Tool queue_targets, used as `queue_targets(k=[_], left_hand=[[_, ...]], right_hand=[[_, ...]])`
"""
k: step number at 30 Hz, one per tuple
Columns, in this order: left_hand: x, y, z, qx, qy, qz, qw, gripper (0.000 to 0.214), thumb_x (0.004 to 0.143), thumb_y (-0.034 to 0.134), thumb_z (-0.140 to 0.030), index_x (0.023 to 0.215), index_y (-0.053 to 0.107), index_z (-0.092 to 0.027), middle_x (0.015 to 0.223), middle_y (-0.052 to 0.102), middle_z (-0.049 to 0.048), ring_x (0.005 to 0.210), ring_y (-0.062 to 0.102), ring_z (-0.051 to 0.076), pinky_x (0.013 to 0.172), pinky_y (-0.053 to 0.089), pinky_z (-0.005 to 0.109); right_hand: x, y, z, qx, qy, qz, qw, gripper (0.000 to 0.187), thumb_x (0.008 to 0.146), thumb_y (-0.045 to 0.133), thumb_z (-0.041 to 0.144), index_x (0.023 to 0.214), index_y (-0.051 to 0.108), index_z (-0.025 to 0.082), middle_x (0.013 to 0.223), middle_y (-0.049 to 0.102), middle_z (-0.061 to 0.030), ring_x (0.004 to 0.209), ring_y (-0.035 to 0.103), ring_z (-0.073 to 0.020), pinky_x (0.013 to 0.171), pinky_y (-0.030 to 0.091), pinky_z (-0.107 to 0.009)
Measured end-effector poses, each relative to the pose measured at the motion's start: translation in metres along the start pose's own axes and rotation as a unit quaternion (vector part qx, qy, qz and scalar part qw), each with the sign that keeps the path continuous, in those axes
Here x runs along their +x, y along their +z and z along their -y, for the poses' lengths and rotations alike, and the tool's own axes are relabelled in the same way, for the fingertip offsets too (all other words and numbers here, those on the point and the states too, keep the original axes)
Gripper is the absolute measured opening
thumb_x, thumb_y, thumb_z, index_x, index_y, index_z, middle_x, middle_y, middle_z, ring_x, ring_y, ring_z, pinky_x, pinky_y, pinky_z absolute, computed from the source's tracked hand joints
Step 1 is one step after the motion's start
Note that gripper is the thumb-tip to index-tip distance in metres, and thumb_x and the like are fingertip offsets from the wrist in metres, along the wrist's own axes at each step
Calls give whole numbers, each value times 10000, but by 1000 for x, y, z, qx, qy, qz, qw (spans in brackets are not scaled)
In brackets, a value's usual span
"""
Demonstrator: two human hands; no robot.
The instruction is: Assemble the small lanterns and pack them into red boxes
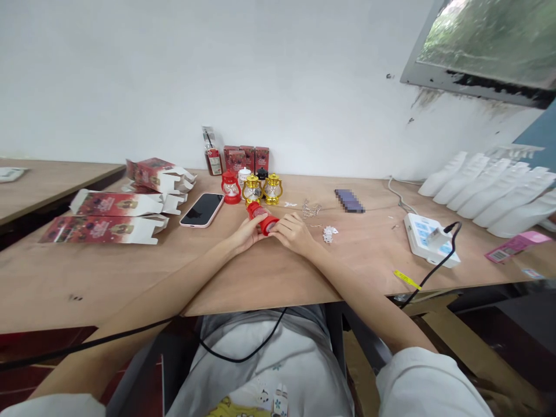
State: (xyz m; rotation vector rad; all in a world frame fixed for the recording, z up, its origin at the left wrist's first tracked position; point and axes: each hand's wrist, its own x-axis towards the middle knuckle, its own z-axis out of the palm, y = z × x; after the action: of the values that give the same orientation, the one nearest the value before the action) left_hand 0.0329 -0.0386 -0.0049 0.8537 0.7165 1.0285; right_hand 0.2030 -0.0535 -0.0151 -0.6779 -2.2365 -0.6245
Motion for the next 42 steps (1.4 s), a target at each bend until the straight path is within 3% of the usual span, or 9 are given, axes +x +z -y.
queue_targets(k=[29,42], left_hand=[[3,-2,5,23,26,9,999,272,760,701,-248,979,560,-166,849,665,34,751,638,136,747,536,296],[3,-1,4,14,15,-9,1000,251,773,694,-235,972,558,-167,836,664,27,752,635,134,746,532,295]], right_hand=[[-5,2,-2,-2,51,68,996,242,955,447,227,846,655,167,833,677,-60,805,477,-181,722,306,-322],[-6,6,-1,-25,40,41,998,266,959,437,225,824,655,157,788,669,-54,783,464,-181,704,307,-316]])
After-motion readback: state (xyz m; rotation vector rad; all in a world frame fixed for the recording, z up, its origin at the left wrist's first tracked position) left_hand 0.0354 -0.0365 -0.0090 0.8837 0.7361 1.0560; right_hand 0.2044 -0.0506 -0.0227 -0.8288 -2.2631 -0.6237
